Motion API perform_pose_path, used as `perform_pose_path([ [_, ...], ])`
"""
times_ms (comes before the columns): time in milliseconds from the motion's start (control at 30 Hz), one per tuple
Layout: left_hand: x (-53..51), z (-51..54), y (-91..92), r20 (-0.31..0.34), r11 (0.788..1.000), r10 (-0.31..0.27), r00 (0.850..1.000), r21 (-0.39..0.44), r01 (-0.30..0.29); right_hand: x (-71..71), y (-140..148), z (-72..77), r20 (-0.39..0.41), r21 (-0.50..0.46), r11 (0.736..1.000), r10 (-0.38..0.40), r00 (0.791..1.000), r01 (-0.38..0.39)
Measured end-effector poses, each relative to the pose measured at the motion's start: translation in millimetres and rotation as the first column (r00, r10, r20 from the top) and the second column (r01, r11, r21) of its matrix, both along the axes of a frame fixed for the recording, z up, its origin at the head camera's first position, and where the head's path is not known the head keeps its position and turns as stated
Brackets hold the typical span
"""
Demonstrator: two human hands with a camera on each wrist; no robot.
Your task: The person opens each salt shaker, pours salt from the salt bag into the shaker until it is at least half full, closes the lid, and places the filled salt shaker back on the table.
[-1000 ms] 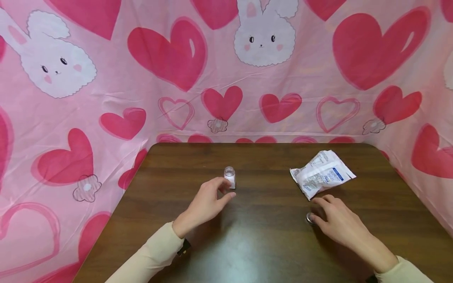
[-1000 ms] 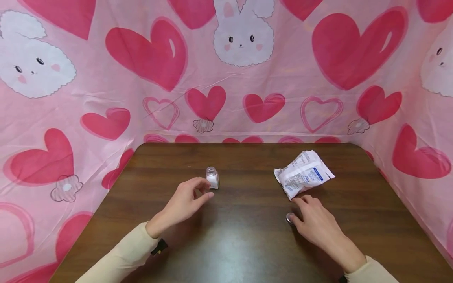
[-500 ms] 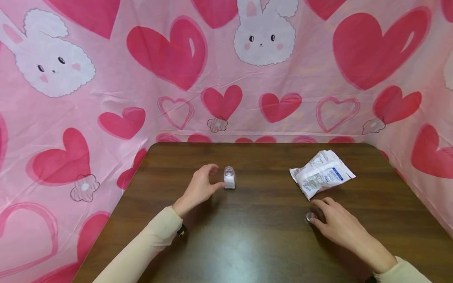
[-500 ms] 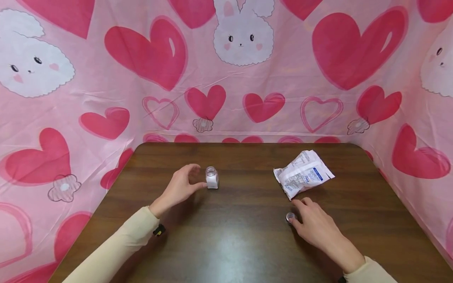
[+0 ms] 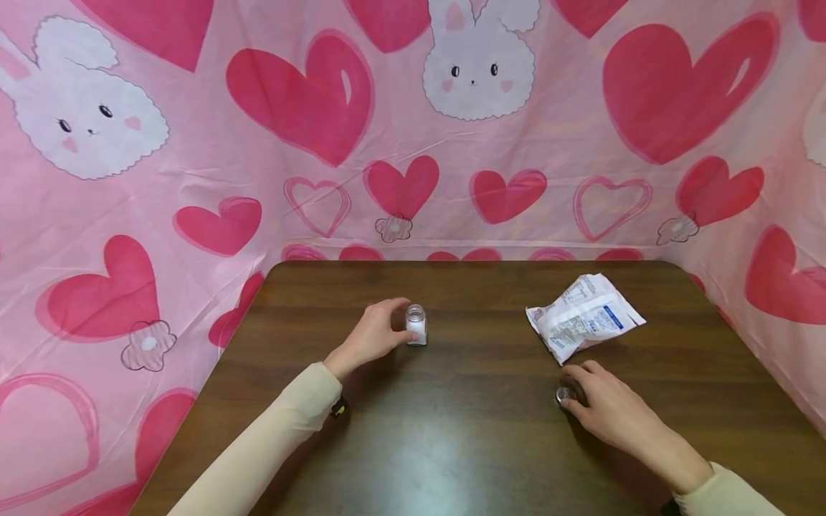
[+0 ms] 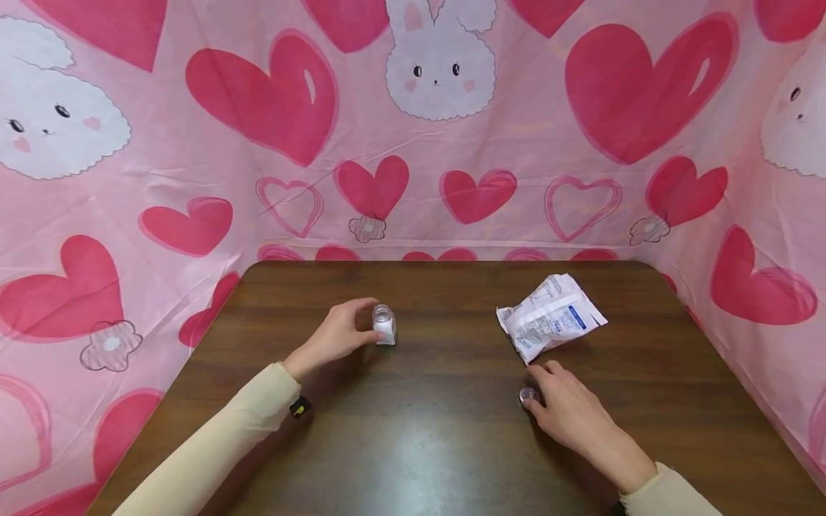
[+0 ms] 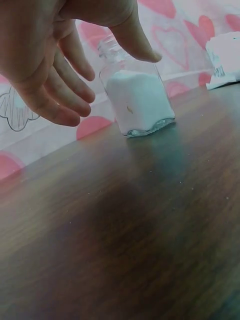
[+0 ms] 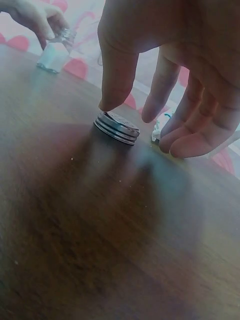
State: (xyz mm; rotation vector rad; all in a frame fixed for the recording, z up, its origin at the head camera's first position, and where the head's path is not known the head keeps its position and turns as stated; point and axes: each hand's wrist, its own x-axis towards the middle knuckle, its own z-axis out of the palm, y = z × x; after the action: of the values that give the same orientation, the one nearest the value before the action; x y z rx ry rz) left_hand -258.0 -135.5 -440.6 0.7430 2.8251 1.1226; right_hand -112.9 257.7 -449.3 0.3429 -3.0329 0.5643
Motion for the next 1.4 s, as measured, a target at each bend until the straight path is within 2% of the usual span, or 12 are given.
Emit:
perform_pose_path([
  [300,-4.2,-4.4,3.4,0.014,1.000,-0.022,1.000,0.007,0.022,0.8,-4.0,-4.7,-0.043,0.007,0.999,0.043,0.998,-0.043],
  [533,-6.4,-6.8,5.3,0.036,0.996,-0.055,0.998,0.075,0.052,-0.2,-4.3,-6.6,-0.059,0.011,0.998,0.066,0.996,-0.065],
  [867,-5.7,-8.6,4.2,0.058,0.995,-0.043,0.997,0.089,0.038,0.1,-6.3,-7.3,-0.049,-0.010,0.996,0.084,0.995,-0.085],
  [1000,-6.0,-7.4,4.0,0.083,0.996,-0.039,0.996,0.088,0.032,-0.4,-6.4,-7.8,-0.053,-0.006,0.996,0.090,0.994,-0.091],
  [1400,-10.4,-1.4,0.4,0.160,0.990,-0.083,0.984,0.126,0.063,-3.6,-5.9,-8.9,-0.037,-0.006,0.994,0.111,0.993,-0.111],
])
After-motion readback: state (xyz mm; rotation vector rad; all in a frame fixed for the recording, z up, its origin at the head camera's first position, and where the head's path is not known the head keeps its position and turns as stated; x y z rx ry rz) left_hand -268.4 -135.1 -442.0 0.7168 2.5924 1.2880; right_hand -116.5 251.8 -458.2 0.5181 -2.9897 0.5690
